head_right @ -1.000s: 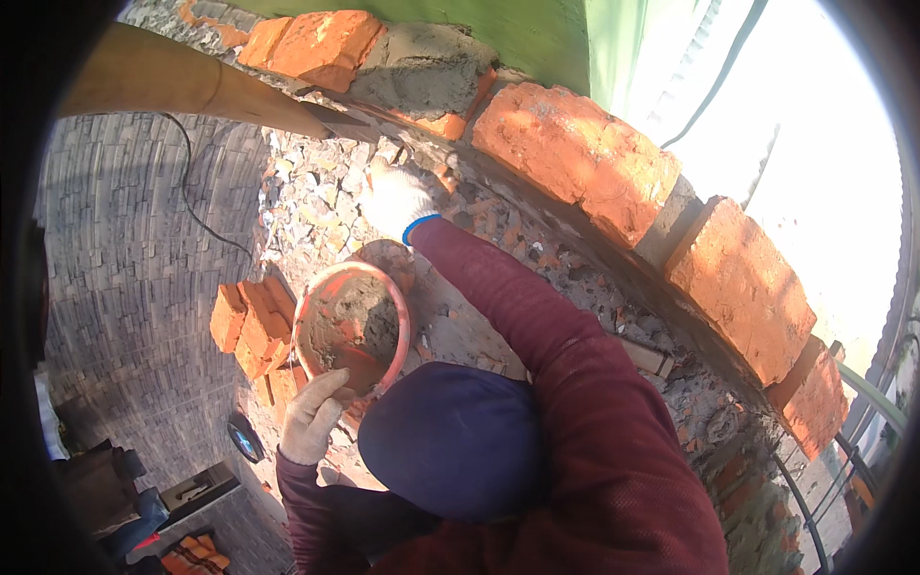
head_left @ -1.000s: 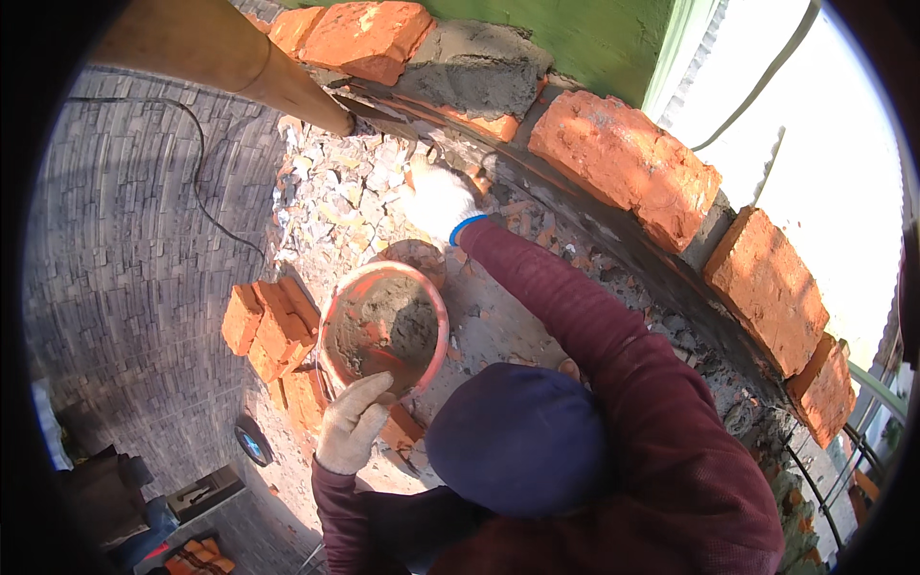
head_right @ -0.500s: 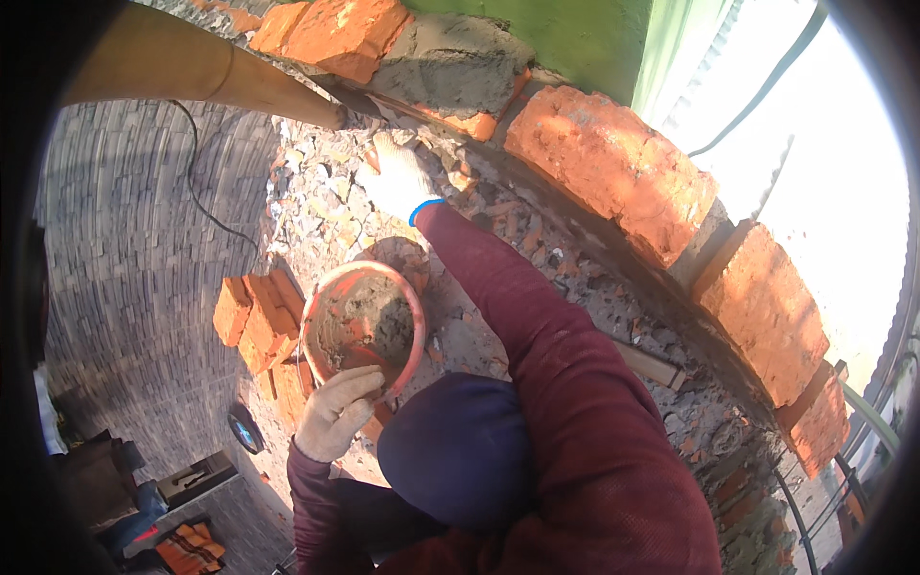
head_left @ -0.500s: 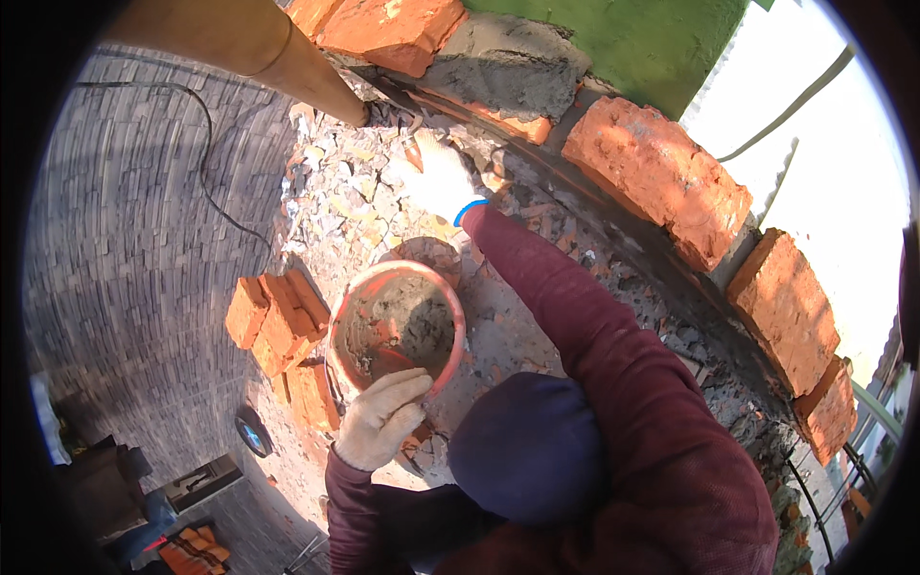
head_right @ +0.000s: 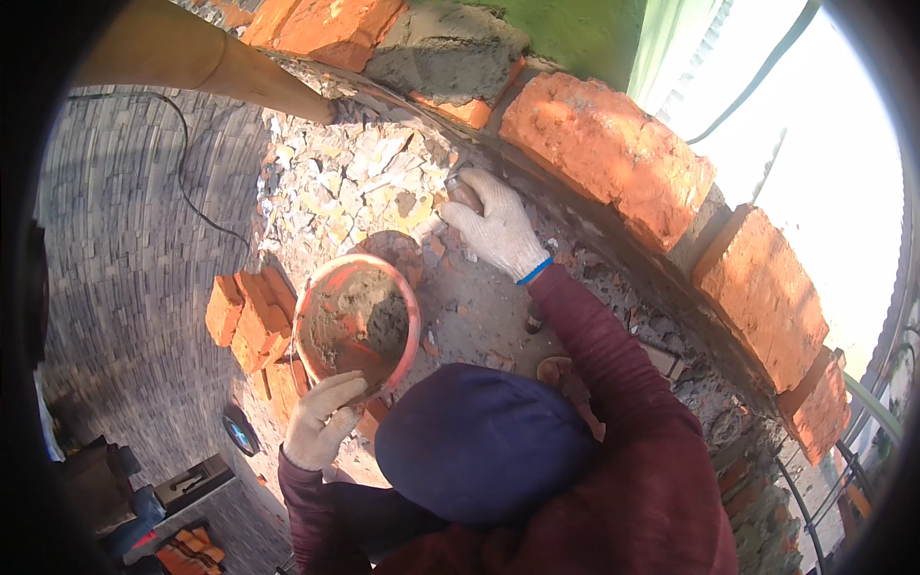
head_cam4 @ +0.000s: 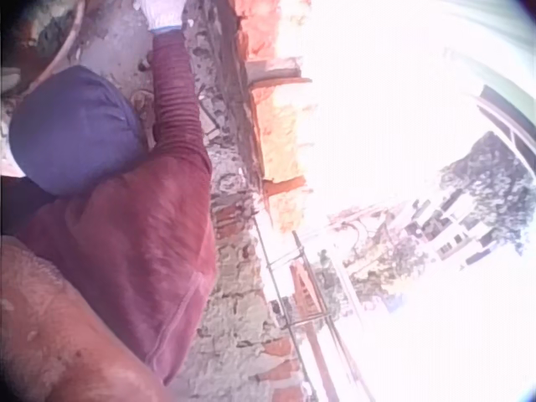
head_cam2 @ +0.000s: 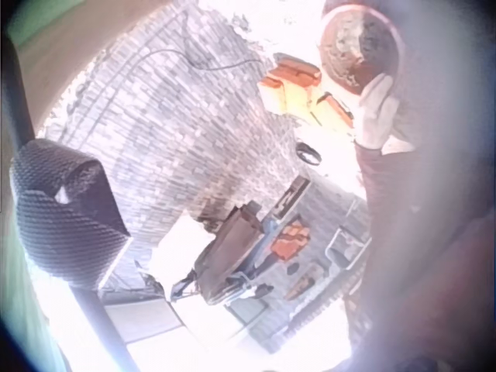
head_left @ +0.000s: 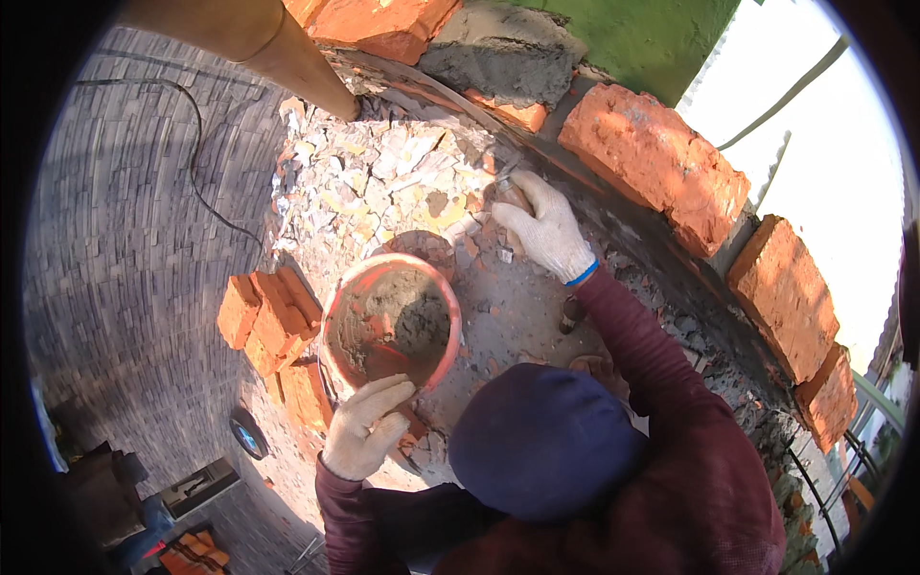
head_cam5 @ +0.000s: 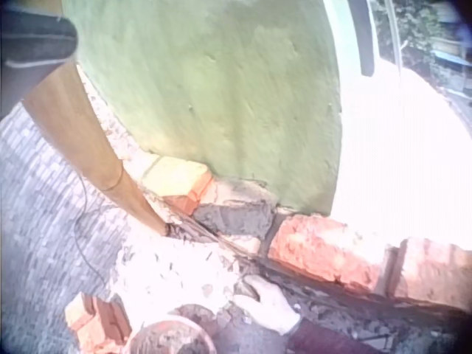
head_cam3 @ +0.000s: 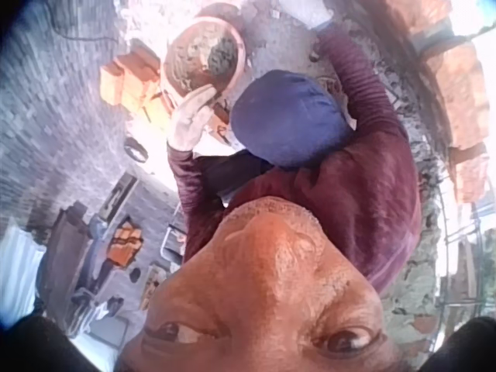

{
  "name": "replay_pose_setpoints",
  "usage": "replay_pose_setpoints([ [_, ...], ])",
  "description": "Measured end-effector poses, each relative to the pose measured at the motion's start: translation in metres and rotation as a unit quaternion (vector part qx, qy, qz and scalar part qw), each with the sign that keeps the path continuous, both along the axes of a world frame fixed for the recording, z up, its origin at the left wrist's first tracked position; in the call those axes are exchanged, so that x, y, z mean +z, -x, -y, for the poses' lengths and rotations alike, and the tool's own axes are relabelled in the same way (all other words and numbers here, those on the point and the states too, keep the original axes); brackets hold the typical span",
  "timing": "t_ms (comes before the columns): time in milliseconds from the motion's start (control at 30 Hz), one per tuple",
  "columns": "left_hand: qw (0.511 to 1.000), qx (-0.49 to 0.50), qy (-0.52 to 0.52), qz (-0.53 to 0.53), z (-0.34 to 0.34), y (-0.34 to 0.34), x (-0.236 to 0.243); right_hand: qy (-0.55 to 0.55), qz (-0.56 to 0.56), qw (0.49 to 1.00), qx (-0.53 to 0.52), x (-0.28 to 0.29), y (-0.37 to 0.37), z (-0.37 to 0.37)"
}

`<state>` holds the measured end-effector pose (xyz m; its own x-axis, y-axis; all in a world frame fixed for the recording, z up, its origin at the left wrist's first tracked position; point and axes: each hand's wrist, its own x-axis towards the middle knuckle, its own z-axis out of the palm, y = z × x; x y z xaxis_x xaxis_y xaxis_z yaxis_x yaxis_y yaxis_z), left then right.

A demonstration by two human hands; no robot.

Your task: The person scoops mortar from a bucket with a trowel, spreads it on a brick wall, and places bricks into the mortar. The person repeats this process, adding bricks and mortar to extend the wall.

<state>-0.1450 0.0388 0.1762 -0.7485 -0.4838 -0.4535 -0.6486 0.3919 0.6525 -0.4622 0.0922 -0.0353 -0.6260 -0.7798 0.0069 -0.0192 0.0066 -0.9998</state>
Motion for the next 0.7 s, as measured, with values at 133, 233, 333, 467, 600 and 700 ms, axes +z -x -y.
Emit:
replay_pose_setpoints([
  [133, 0.991, 0.108, -0.075, -0.026, 0.002, -0.043, -0.014, -0.037, -0.096, 0.994, -0.026, 0.013, -0.045, -0.032],
  [233, 0.974, 0.170, -0.134, -0.062, 0.014, -0.054, -0.021, 0.008, -0.214, 0.977, 0.006, -0.012, -0.051, 0.045],
  [333, 0.969, 0.194, -0.138, -0.066, 0.024, -0.044, -0.017, -0.032, -0.148, 0.987, 0.055, -0.006, -0.033, 0.129],
  [467, 0.979, 0.156, -0.113, -0.061, 0.020, -0.028, -0.020, 0.007, -0.141, 0.990, -0.006, 0.006, -0.010, 0.187],
  [600, 0.985, 0.141, -0.090, -0.032, 0.014, -0.036, -0.020, 0.118, -0.071, 0.990, 0.015, 0.018, -0.006, 0.173],
  [700, 0.976, 0.175, -0.114, -0.061, 0.016, -0.048, -0.018, 0.084, -0.302, 0.950, 0.000, 0.000, 0.008, 0.106],
])
